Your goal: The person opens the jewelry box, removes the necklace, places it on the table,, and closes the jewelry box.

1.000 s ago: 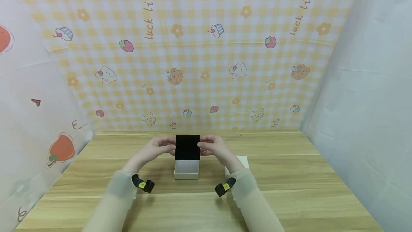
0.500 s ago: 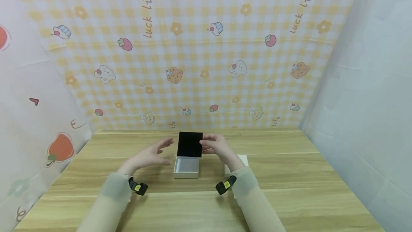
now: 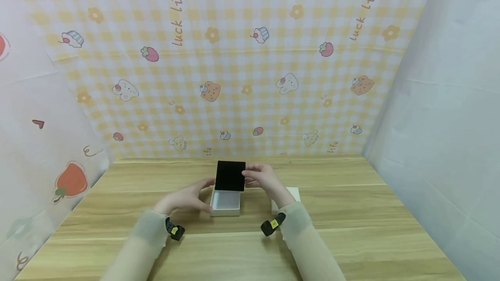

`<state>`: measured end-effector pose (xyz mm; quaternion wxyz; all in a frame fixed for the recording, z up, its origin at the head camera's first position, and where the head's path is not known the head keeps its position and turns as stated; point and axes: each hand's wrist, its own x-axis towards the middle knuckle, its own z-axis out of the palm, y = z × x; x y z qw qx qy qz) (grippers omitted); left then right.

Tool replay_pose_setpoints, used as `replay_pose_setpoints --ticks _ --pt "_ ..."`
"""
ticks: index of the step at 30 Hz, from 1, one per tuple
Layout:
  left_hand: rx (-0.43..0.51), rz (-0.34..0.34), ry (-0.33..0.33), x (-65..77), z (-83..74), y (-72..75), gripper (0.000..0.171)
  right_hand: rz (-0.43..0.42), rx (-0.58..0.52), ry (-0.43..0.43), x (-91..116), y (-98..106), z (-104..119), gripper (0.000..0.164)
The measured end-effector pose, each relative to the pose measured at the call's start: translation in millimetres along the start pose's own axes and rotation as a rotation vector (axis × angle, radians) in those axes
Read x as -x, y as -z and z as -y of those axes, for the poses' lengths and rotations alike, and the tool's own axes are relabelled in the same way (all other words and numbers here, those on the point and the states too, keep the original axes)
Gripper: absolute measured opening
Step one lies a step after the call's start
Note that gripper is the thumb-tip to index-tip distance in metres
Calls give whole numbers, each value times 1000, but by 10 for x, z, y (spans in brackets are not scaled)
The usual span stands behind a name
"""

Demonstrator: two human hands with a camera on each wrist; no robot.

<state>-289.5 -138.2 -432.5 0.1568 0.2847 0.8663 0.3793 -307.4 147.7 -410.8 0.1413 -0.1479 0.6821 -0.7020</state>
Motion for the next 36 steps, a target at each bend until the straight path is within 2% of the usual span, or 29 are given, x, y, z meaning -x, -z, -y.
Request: replay_pose_setpoints --ticks 5,12,17,26,33,36 --pt "28 -7 4 -16 14 -40 106 -11 3 -12 -8 -17 -18 34" --pt "17 -24 12 -34 -7 -30 104 -16 19 -29 -50 -28 -70 25" --pt "-6 -36 28 -24 -3 -19 106 -13 15 -32 -82 -34 -117 28" --pt "16 -24 40 -3 21 -48 105 -31 2 -98 -86 -38 -207 30" --pt "-27 -35 41 -20 0 -56 102 -34 6 -115 -108 -11 -260 9" --pt "-38 -36 41 -24 -11 -58 101 -37 7 -124 -108 -1 -272 5"
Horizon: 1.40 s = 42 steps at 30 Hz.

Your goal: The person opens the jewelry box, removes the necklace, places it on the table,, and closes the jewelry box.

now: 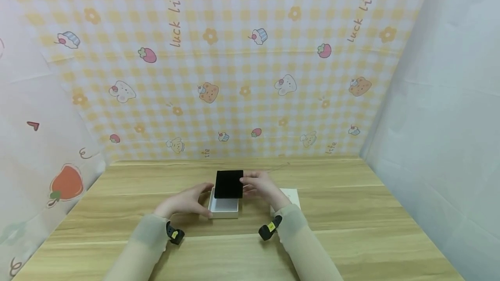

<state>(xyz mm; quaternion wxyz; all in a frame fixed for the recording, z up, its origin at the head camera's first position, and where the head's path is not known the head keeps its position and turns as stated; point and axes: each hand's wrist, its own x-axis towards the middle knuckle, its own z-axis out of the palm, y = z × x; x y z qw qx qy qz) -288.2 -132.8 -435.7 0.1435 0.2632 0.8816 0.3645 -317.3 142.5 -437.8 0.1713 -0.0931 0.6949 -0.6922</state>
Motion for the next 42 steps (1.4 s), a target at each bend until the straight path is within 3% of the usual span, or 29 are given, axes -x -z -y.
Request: replay_pose_setpoints --ticks 12,42 --pt "-1 -3 -14 -2 9 -2 96 7 -4 -20 16 -29 -26 23" --pt "-35 -32 0 -35 19 -15 89 48 65 -14 13 -71 -54 32"
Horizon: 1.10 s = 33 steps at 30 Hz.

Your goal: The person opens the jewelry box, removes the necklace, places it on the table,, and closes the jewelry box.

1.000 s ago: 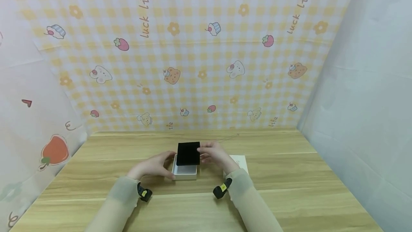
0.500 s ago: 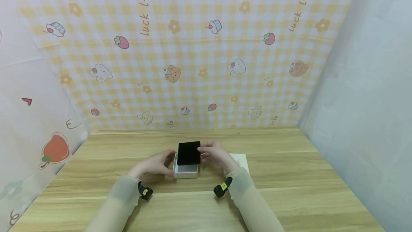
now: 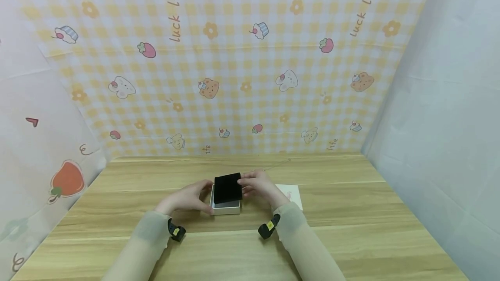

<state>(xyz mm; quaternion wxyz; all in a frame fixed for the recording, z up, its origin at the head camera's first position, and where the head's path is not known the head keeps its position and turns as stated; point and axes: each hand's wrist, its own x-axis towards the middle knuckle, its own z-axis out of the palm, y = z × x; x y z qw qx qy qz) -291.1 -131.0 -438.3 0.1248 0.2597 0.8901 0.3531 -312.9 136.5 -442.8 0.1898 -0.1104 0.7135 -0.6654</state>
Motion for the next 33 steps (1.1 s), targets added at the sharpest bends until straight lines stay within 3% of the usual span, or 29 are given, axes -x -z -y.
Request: replay_pose_setpoints --ticks 22,33 --pt "-1 -6 -14 1 10 5 82 -44 14 -32 -15 -49 -4 46" --pt "8 -8 -4 0 13 -3 84 -62 54 -25 -6 -104 3 42"
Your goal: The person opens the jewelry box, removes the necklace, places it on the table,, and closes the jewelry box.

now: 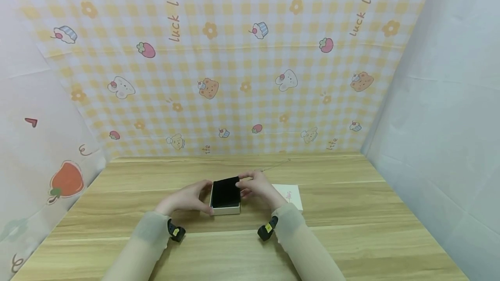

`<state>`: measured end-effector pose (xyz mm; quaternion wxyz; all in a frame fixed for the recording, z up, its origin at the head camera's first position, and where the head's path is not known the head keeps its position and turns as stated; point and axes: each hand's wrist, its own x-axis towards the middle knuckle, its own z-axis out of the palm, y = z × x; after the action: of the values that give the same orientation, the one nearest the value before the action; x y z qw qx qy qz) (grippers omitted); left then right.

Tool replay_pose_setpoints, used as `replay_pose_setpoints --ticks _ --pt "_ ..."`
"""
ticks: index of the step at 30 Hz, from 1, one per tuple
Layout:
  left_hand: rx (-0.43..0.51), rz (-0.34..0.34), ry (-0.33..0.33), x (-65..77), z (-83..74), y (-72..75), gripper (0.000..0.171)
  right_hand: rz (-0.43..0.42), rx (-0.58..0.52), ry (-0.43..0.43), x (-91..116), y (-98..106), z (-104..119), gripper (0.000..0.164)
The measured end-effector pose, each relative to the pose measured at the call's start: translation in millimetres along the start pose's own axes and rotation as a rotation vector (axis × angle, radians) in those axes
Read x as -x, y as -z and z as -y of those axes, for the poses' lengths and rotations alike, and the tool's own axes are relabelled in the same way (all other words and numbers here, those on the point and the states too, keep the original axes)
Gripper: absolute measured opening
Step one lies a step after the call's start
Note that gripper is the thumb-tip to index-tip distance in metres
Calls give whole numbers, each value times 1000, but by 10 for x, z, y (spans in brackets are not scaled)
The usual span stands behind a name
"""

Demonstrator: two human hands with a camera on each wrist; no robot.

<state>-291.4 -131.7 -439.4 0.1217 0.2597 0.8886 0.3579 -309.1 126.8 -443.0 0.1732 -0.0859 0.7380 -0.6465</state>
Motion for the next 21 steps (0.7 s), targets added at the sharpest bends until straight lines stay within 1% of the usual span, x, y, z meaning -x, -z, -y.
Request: replay_pose_setpoints --ticks 7,14,21 --pt "4 6 15 6 -7 1 83 2 31 4 12 -9 11 42" --pt "-5 10 16 4 -16 3 83 0 43 8 21 -3 14 43" --pt "-4 11 11 10 -25 9 83 -1 58 12 25 -9 12 42"
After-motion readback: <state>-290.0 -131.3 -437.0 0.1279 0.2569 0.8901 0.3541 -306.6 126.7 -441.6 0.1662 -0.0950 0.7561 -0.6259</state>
